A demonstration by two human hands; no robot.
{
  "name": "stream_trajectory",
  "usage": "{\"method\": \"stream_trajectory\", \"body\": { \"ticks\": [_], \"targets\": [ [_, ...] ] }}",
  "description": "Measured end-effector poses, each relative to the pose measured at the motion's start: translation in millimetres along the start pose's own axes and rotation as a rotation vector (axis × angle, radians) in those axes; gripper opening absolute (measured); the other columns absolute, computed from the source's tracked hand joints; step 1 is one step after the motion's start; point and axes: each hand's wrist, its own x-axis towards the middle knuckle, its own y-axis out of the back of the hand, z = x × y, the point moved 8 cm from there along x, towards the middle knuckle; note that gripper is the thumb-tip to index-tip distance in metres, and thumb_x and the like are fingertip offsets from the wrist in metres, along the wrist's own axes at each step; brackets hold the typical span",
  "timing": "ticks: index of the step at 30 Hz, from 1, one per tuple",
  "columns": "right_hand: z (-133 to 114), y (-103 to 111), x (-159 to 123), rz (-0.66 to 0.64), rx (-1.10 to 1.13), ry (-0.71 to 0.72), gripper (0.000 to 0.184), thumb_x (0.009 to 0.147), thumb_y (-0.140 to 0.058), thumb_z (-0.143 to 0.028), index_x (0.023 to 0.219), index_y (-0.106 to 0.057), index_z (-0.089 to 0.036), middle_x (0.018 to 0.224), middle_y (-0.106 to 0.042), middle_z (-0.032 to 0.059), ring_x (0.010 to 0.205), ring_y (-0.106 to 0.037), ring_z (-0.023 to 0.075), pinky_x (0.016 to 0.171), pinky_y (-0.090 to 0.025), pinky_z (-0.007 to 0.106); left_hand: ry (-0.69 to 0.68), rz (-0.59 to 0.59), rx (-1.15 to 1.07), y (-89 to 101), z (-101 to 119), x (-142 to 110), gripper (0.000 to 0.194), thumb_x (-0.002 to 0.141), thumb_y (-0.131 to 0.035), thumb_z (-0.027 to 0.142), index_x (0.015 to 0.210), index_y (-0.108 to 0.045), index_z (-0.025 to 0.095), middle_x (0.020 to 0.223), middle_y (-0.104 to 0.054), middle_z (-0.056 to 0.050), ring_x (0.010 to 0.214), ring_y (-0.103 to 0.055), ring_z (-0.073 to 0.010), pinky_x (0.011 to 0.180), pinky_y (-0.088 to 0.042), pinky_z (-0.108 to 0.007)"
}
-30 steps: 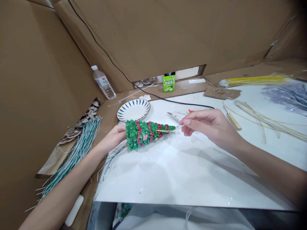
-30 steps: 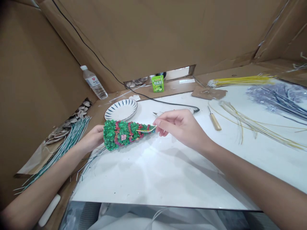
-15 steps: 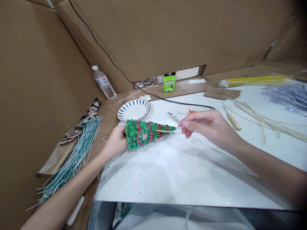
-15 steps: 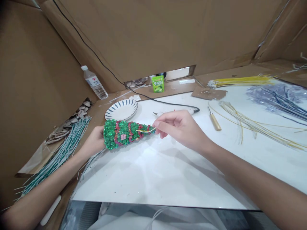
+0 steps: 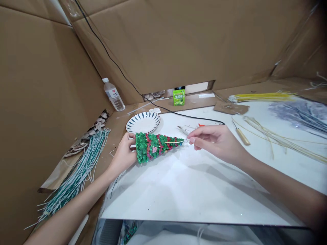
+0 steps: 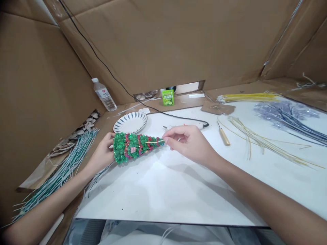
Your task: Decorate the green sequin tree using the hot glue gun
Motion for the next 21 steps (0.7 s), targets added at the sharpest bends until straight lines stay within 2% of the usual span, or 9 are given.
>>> {"method": "stream_trajectory", "body": {
  "ticks": [7,11,15,18,21],
  "targets": [
    [8,-2,0,0.006,-0.142,-0.02,0.023,0.078,-0.058,-0.035,0.084,-0.068,-0.015,0.073,-0.065,0.0037,0.064,-0.059,0.0118,0.058,-0.049,0.023,-0.005,-0.047,-0.024,1.5,2,4,0.009,0.068,-0.06,0.022,0.064,-0.063,0.014,0.095,-0.044,-0.005,0.086,-0.05,-0.0166,0.065,-0.051,-0.024],
    [3,-1,-1,0.035,-0.218,0.045,0.022,0.08,-0.056,-0.034,0.084,-0.068,-0.016,0.076,-0.066,0.0038,0.064,-0.059,0.012,0.056,-0.048,0.023,-0.007,-0.066,-0.01,1.9,3,5,0.009,0.068,-0.059,0.021,0.065,-0.063,0.014,0.095,-0.046,-0.006,0.089,-0.051,-0.0187,0.065,-0.051,-0.025],
    [-15,-3,-10,0.102,-0.372,0.287,0.017,0.081,-0.053,-0.025,0.088,-0.067,-0.017,0.086,-0.068,0.0043,0.068,-0.061,0.0116,0.06,-0.051,0.023,-0.019,-0.062,0.015,1.8,1,6,0.01,0.068,-0.056,0.021,0.068,-0.063,0.014,0.098,-0.049,-0.007,0.091,-0.053,-0.02,0.067,-0.051,-0.027],
    [-25,-13,-20,0.1,-0.506,0.507,0.018,0.082,-0.051,-0.019,0.093,-0.066,-0.019,0.09,-0.069,0.0024,0.072,-0.063,0.011,0.062,-0.051,0.022,-0.069,-0.031,0.097,4.3,2,7,0.013,0.07,-0.051,0.018,0.066,-0.062,0.014,0.095,-0.053,-0.007,0.089,-0.055,-0.0193,0.076,-0.048,-0.031],
    [-23,-19,-25,0.123,-0.577,0.6,0.017,0.082,-0.053,-0.016,0.094,-0.065,-0.02,0.088,-0.069,-0.0009,0.069,-0.062,0.0084,0.061,-0.05,0.019,-0.08,0.003,0.152,7.1,0,7,0.017,0.071,-0.049,0.017,0.065,-0.064,0.014,0.094,-0.056,-0.006,0.09,-0.055,-0.0193,0.083,-0.044,-0.032]
  ]
}}
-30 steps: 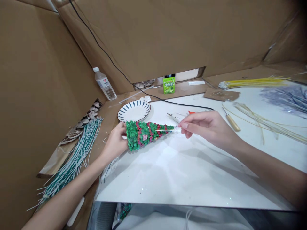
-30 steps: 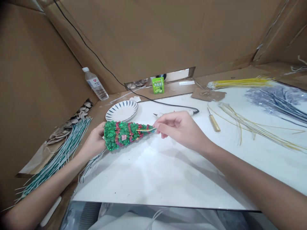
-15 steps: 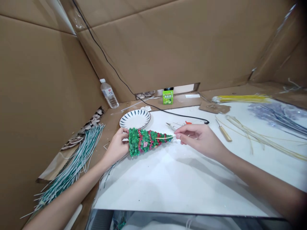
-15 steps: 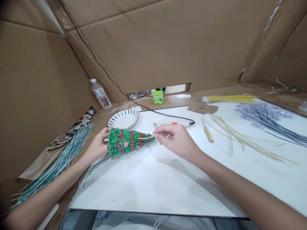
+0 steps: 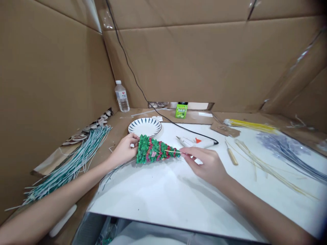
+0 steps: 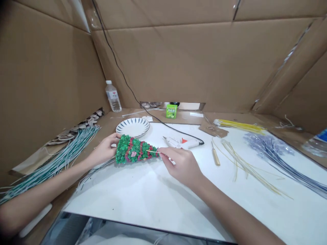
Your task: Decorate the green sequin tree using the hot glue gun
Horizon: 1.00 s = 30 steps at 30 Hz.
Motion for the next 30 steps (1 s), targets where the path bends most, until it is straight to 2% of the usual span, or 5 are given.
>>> {"method": "stream_trajectory", "body": {
  "ticks": [3,8,16,23,30],
  "targets": [
    [7,-4,-1,0.001,0.006,-0.076,0.014,0.081,-0.056,-0.018,0.091,-0.065,-0.02,0.081,-0.068,-0.0033,0.062,-0.06,0.006,0.06,-0.051,0.016,0.025,0.024,-0.022,0.6,-4,0,0.019,0.073,-0.05,0.022,0.063,-0.064,0.015,0.093,-0.057,-0.006,0.089,-0.056,-0.0194,0.081,-0.044,-0.032],
    [14,-8,3,-0.04,0.081,-0.21,0.01,0.082,-0.057,-0.021,0.087,-0.065,-0.019,0.079,-0.068,-0.0034,0.066,-0.062,0.0055,0.063,-0.053,0.012,-0.018,0.005,-0.029,-5.0,-5,-1,0.014,0.07,-0.058,0.026,0.073,-0.066,0.016,0.098,-0.057,-0.007,0.093,-0.055,-0.0213,0.086,-0.044,-0.033],
    [12,-22,1,-0.072,0.117,-0.219,0.012,0.083,-0.055,-0.022,0.09,-0.065,-0.022,0.083,-0.068,-0.0055,0.064,-0.06,0.0038,0.061,-0.053,0.011,-0.113,-0.051,-0.05,-11.7,3,-5,0.007,0.067,-0.059,0.017,0.072,-0.063,0.014,0.121,-0.049,-0.012,0.119,-0.041,-0.0287,0.104,-0.032,-0.04],
    [25,-34,-6,-0.132,0.226,-0.422,0.015,0.081,-0.058,-0.032,0.087,-0.065,-0.021,0.083,-0.067,-0.0019,0.072,-0.062,0.0078,0.061,-0.052,0.014,-0.111,-0.078,-0.185,-17.3,2,0,0.01,0.069,-0.055,0.011,0.074,-0.064,0.014,0.119,-0.054,-0.01,0.114,-0.047,-0.0271,0.103,-0.034,-0.041],
    [33,-38,-9,-0.213,0.381,-0.652,0.035,0.084,-0.048,-0.048,0.078,-0.064,-0.017,0.071,-0.064,0.0017,0.062,-0.057,0.0099,0.051,-0.046,0.018,-0.131,-0.124,-0.341,-20.8,8,0,0.022,0.069,-0.055,0.008,0.087,-0.066,0.013,0.117,-0.055,-0.009,0.104,-0.054,-0.0227,0.094,-0.042,-0.033]
  ]
}}
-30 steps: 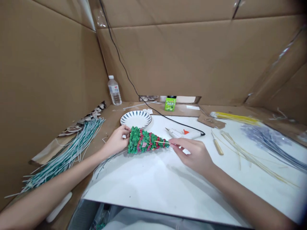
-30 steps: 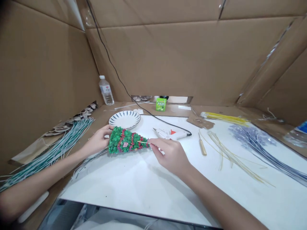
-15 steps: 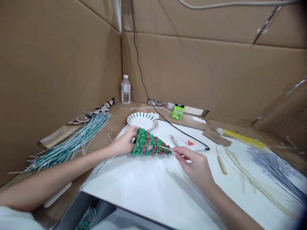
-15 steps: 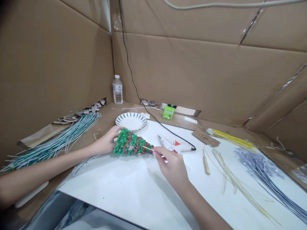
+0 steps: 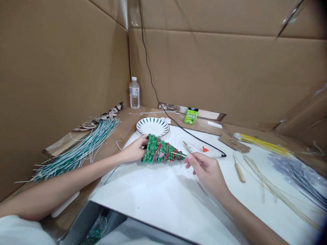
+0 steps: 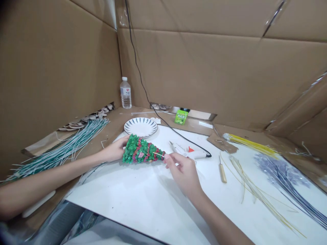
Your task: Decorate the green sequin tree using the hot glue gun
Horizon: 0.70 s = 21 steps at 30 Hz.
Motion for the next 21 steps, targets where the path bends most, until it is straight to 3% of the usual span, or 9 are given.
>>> {"method": "stream_trajectory", "body": {
  "ticks": [5,9,16,21],
  "targets": [
    [6,-8,1,-0.071,0.084,-0.088,0.04,0.082,-0.049,-0.052,0.076,-0.063,-0.015,0.07,-0.063,0.0037,0.059,-0.055,0.0098,0.049,-0.045,0.018,0.028,-0.005,-0.013,-0.4,-2,0,0.03,0.069,-0.052,0.006,0.095,-0.065,0.013,0.117,-0.057,-0.008,0.104,-0.054,-0.0219,0.093,-0.043,-0.032],
    [6,-6,2,-0.05,0.096,-0.091,0.038,0.08,-0.053,-0.051,0.078,-0.064,-0.014,0.069,-0.063,0.0039,0.058,-0.055,0.0099,0.049,-0.047,0.018,0.029,-0.026,-0.026,0.6,-1,1,0.032,0.071,-0.051,0.008,0.099,-0.065,0.015,0.115,-0.06,-0.006,0.106,-0.054,-0.0217,0.095,-0.042,-0.033],
    [4,-3,2,0.002,0.041,-0.016,0.033,0.081,-0.054,-0.046,0.081,-0.065,-0.015,0.066,-0.064,0.0033,0.058,-0.058,0.0114,0.052,-0.051,0.021,0.064,-0.075,-0.057,-0.3,-6,0,0.034,0.072,-0.051,0.012,0.103,-0.064,0.015,0.112,-0.064,-0.006,0.109,-0.054,-0.0235,0.098,-0.04,-0.034],
    [-8,1,1,0.071,-0.141,0.15,0.026,0.084,-0.051,-0.038,0.079,-0.064,-0.017,0.065,-0.063,0.001,0.055,-0.057,0.0101,0.056,-0.051,0.022,0.098,-0.08,-0.14,0.3,-13,0,0.041,0.071,-0.05,0.011,0.111,-0.059,0.015,0.104,-0.068,-0.004,0.106,-0.057,-0.023,0.097,-0.042,-0.035]
  ]
}}
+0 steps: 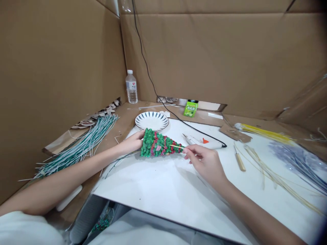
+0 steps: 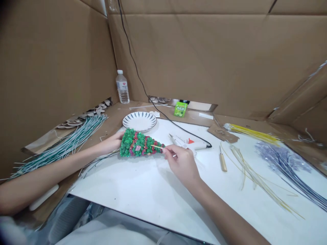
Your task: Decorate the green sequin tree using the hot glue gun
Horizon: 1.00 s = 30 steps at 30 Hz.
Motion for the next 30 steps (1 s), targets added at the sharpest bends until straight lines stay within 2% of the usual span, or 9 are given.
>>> {"method": "stream_trajectory", "body": {
  "ticks": [5,9,15,22,24,27,30],
  "targets": [
    [-8,1,0,0.033,-0.083,0.11,0.022,0.085,-0.048,-0.033,0.082,-0.063,-0.017,0.07,-0.065,0.0018,0.062,-0.059,0.0115,0.061,-0.051,0.022,-0.003,-0.008,0.075,-2.6,3,0,0.035,0.07,-0.056,0.013,0.105,-0.063,0.014,0.108,-0.065,-0.006,0.101,-0.058,-0.0222,0.092,-0.045,-0.033],
    [-5,-5,1,-0.015,-0.077,0.077,0.021,0.086,-0.047,-0.032,0.083,-0.064,-0.018,0.07,-0.065,0.0004,0.062,-0.06,0.0111,0.061,-0.05,0.022,-0.014,-0.004,0.13,-6.9,7,-1,0.033,0.068,-0.058,0.011,0.1,-0.065,0.014,0.112,-0.063,-0.007,0.104,-0.057,-0.0227,0.09,-0.045,-0.032],
    [-1,-13,5,-0.066,-0.016,-0.018,0.025,0.085,-0.047,-0.036,0.078,-0.063,-0.018,0.065,-0.063,-0.0007,0.054,-0.057,0.0099,0.057,-0.046,0.022,-0.034,0.004,0.176,-10.2,8,-3,0.039,0.073,-0.06,0.019,0.112,-0.059,0.013,0.115,-0.06,-0.008,0.109,-0.054,-0.024,0.095,-0.043,-0.033],
    [0,-26,10,-0.079,0.014,-0.032,0.029,0.085,-0.047,-0.04,0.074,-0.062,-0.017,0.063,-0.062,0.0001,0.054,-0.054,0.0097,0.054,-0.044,0.022,0.009,0.04,0.144,-10.8,8,-3,0.047,0.072,-0.065,0.027,0.115,-0.055,0.012,0.118,-0.059,-0.011,0.108,-0.055,-0.0243,0.095,-0.044,-0.032],
    [-2,-22,14,-0.072,0.01,-0.051,0.029,0.083,-0.05,-0.041,0.072,-0.061,-0.016,0.062,-0.061,0.0004,0.053,-0.053,0.0094,0.052,-0.042,0.021,0.014,0.036,0.123,-11.9,9,-3,0.044,0.072,-0.065,0.027,0.112,-0.057,0.013,0.117,-0.06,-0.01,0.107,-0.055,-0.0235,0.095,-0.044,-0.032],
    [-11,-1,14,-0.081,0.094,-0.064,0.032,0.079,-0.054,-0.045,0.073,-0.062,-0.015,0.062,-0.06,0.0014,0.05,-0.051,0.0086,0.048,-0.04,0.02,0.01,0.038,0.089,-12.5,9,-2,0.035,0.072,-0.063,0.022,0.105,-0.061,0.013,0.114,-0.061,-0.009,0.107,-0.055,-0.0229,0.094,-0.044,-0.032],
    [-28,16,1,-0.232,0.204,0.013,0.04,0.077,-0.053,-0.053,0.08,-0.064,-0.015,0.053,-0.054,-0.0003,0.044,-0.046,0.0083,0.041,-0.037,0.021,-0.027,0.061,0.091,-11.1,10,-1,0.032,0.069,-0.061,0.013,0.101,-0.062,0.013,0.116,-0.06,-0.009,0.109,-0.053,-0.0233,0.093,-0.044,-0.032]
  ]
}}
